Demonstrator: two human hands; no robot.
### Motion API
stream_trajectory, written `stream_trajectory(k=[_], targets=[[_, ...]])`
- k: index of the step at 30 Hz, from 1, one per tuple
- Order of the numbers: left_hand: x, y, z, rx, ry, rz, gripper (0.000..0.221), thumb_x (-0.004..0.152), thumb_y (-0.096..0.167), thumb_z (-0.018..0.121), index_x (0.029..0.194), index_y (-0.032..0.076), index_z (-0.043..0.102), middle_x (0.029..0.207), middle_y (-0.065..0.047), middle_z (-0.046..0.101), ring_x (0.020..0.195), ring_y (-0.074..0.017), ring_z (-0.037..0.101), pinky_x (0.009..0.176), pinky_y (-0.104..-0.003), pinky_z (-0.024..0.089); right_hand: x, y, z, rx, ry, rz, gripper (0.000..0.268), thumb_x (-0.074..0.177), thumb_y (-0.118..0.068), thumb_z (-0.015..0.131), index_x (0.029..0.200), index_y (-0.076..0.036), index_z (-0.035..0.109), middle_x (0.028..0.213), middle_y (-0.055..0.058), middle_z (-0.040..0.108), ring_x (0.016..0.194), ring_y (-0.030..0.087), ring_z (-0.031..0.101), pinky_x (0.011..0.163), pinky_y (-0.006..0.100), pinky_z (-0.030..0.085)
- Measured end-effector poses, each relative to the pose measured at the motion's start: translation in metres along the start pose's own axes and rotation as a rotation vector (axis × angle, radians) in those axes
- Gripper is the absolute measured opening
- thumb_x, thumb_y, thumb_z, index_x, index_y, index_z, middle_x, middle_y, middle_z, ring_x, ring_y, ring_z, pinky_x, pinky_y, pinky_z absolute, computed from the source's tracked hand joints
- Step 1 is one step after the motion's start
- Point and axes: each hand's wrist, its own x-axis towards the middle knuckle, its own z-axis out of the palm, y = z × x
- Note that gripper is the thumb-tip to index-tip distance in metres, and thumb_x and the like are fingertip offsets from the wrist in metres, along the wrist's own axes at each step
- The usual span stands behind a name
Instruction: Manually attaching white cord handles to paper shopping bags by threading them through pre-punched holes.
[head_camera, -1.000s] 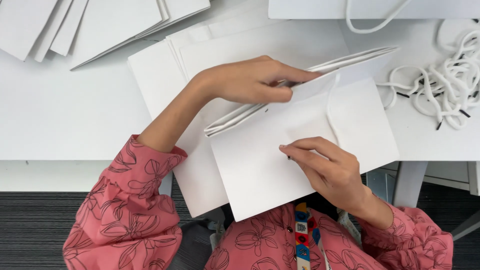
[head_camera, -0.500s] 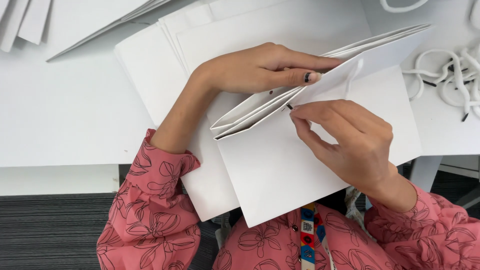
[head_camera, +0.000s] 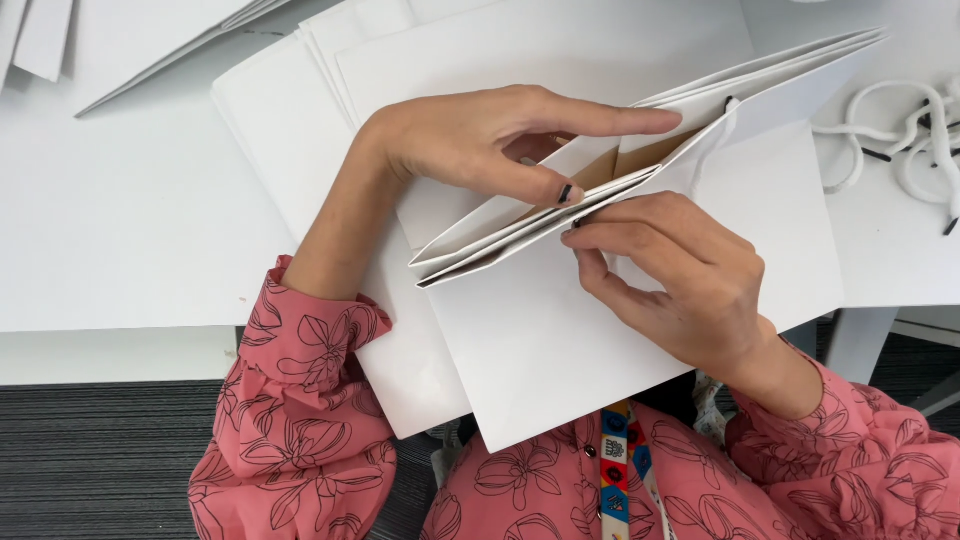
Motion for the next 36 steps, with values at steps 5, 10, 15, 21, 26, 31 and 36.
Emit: stream_trajectory(k=[5, 10, 15, 21, 26, 31, 36], targets=[[-0.001, -0.013, 0.000, -0.007, 0.021, 0.033, 0.077, 0.090, 0.026, 0.063, 0.160, 0.006, 0.040, 0.166, -0.015, 0.046, 0.157, -0.0293, 0.045, 0.137, -0.038, 0.034, -0.004, 0.000, -0.002, 0.038, -0.012, -0.024, 0.028, 0.081, 0.009, 0.083, 0.103, -0.006, 0.074, 0.101, 0.008, 0.071, 0.090, 0.020, 0.070, 0.076, 0.031, 0.058], [-0.002, -0.015, 0.000, -0.008, 0.063, 0.045, 0.081, 0.085, 0.030, 0.062, 0.161, 0.006, 0.046, 0.165, -0.016, 0.045, 0.163, -0.0322, 0.039, 0.139, -0.041, 0.028, -0.008, 0.002, 0.000, 0.068, -0.027, -0.048, 0.027, 0.080, 0.009, 0.082, 0.102, -0.004, 0.074, 0.098, 0.008, 0.071, 0.087, 0.020, 0.069, 0.073, 0.031, 0.058], [0.000, -0.004, -0.001, -0.036, 0.066, 0.007, 0.084, 0.081, 0.027, 0.057, 0.161, 0.006, 0.045, 0.167, -0.016, 0.049, 0.159, -0.0299, 0.048, 0.134, -0.037, 0.033, -0.005, 0.001, 0.001, 0.034, -0.017, -0.086, 0.028, 0.081, 0.009, 0.083, 0.105, -0.004, 0.074, 0.098, 0.007, 0.071, 0.088, 0.021, 0.069, 0.073, 0.031, 0.057], [-0.001, -0.010, 0.001, -0.048, 0.079, 0.042, 0.080, 0.082, 0.023, 0.056, 0.161, 0.008, 0.045, 0.167, -0.016, 0.048, 0.157, -0.0274, 0.048, 0.131, -0.033, 0.036, 0.002, -0.003, -0.001, -0.020, -0.049, -0.135, 0.030, 0.081, 0.006, 0.082, 0.108, -0.004, 0.074, 0.099, 0.007, 0.071, 0.090, 0.023, 0.069, 0.074, 0.034, 0.057], [-0.002, 0.003, 0.002, -0.090, 0.093, -0.044, 0.084, 0.076, 0.018, 0.049, 0.160, 0.008, 0.044, 0.165, -0.016, 0.052, 0.150, -0.0260, 0.053, 0.124, -0.031, 0.040, 0.004, -0.007, 0.000, -0.015, -0.069, -0.092, 0.027, 0.085, 0.008, 0.081, 0.109, -0.004, 0.074, 0.101, 0.008, 0.071, 0.091, 0.022, 0.070, 0.074, 0.032, 0.057], [-0.002, -0.008, 0.002, -0.105, 0.076, 0.016, 0.083, 0.080, 0.016, 0.049, 0.163, 0.008, 0.044, 0.167, -0.016, 0.051, 0.155, -0.0260, 0.051, 0.130, -0.032, 0.037, 0.005, -0.005, -0.004, -0.071, -0.074, -0.092, 0.027, 0.085, 0.006, 0.082, 0.109, -0.004, 0.074, 0.104, 0.008, 0.072, 0.093, 0.023, 0.070, 0.076, 0.033, 0.056], [-0.001, 0.000, 0.003, -0.106, 0.071, -0.014, 0.084, 0.079, 0.016, 0.048, 0.162, 0.009, 0.043, 0.165, -0.016, 0.052, 0.153, -0.0252, 0.053, 0.127, -0.032, 0.038, 0.019, -0.009, -0.011, -0.273, 0.046, -0.153, 0.026, 0.079, -0.004, 0.094, 0.096, -0.004, 0.073, 0.091, 0.006, 0.070, 0.082, 0.026, 0.065, 0.073, 0.037, 0.049]])
